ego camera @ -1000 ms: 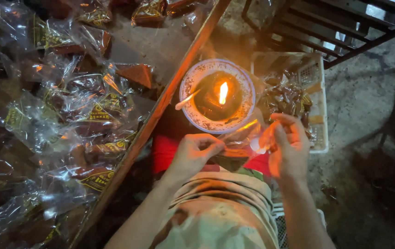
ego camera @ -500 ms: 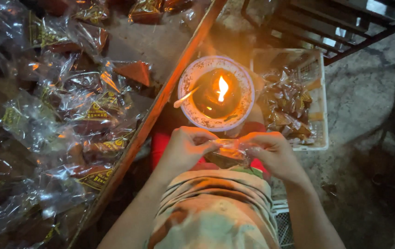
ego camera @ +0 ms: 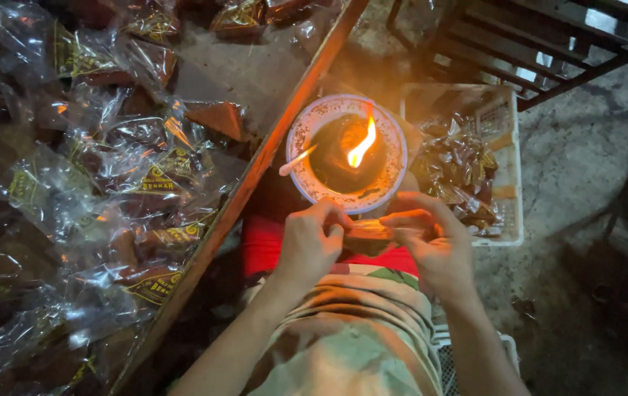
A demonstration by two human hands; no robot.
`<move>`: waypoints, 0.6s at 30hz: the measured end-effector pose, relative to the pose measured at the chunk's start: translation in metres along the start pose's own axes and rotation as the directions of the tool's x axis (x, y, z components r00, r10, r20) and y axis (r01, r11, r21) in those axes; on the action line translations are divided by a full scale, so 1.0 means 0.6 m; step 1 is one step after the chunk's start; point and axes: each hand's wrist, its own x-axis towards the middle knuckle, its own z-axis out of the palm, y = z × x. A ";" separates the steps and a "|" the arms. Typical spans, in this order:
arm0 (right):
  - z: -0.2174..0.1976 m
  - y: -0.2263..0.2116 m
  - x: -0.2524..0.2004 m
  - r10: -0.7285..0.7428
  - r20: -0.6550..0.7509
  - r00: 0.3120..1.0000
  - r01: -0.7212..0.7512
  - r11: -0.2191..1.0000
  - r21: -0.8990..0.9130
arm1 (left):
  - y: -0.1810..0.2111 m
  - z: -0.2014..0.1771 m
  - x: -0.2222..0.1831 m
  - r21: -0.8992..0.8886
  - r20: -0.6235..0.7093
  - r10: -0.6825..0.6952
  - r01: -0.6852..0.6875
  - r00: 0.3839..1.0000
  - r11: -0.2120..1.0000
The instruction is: Sealing small plastic food bags by folding the top edge and passing it over a candle flame to heat-seal the plastic.
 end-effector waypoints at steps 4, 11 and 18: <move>-0.023 0.018 0.017 -0.100 0.058 0.993 0.108 0.982 -0.153 | 0.031 0.026 -0.017 0.140 -0.061 0.399 -0.388 0.915 0.911; -0.013 -0.032 0.013 -0.247 -0.100 0.964 0.229 0.959 -0.168 | 0.031 0.030 0.016 -0.034 -0.082 -0.064 0.061 0.995 0.998; 0.000 -0.010 0.016 -0.261 -0.105 0.960 0.254 0.964 -0.077 | -0.070 0.067 0.071 -0.496 0.107 -0.540 0.515 0.835 0.699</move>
